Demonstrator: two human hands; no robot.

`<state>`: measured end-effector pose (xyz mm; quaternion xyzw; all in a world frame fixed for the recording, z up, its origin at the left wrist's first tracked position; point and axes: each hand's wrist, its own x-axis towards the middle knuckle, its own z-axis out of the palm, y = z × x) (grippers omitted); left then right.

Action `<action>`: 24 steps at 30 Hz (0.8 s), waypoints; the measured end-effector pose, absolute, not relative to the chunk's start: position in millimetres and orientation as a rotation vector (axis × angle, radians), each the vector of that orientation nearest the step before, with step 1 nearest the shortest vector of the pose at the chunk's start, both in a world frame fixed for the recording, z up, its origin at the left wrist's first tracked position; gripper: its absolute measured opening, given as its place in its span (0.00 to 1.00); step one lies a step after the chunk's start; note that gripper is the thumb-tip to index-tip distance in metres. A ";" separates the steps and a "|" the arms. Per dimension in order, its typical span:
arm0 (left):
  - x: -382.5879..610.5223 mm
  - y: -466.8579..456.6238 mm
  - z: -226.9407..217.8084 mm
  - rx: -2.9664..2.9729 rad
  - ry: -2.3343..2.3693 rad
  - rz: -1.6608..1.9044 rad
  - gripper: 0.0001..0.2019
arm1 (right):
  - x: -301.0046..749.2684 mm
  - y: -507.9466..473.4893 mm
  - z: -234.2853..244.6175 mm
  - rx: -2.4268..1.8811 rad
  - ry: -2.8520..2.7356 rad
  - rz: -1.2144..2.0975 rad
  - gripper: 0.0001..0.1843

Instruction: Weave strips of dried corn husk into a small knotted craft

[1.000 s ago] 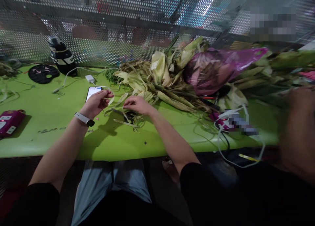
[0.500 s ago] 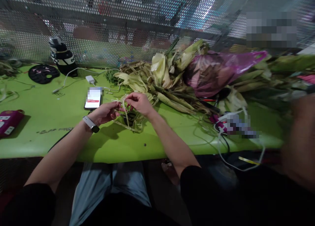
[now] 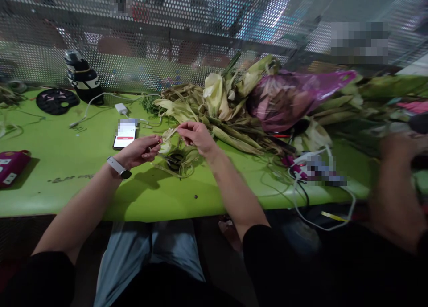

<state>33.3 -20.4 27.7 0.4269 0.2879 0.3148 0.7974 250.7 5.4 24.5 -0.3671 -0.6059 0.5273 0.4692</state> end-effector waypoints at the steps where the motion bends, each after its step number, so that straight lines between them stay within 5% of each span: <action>1: 32.1 -19.4 29.0 0.936 0.653 0.706 0.05 | 255.0 5.2 27.4 -0.894 -1.471 1.330 0.11; 15: 26.8 -19.2 21.9 1.253 0.772 0.667 0.07 | 272.6 6.5 40.2 -0.673 -1.169 1.633 0.17; 24: 37.0 -32.3 29.6 1.233 0.736 0.480 0.07 | 247.9 5.0 24.2 -0.738 -1.185 1.443 0.18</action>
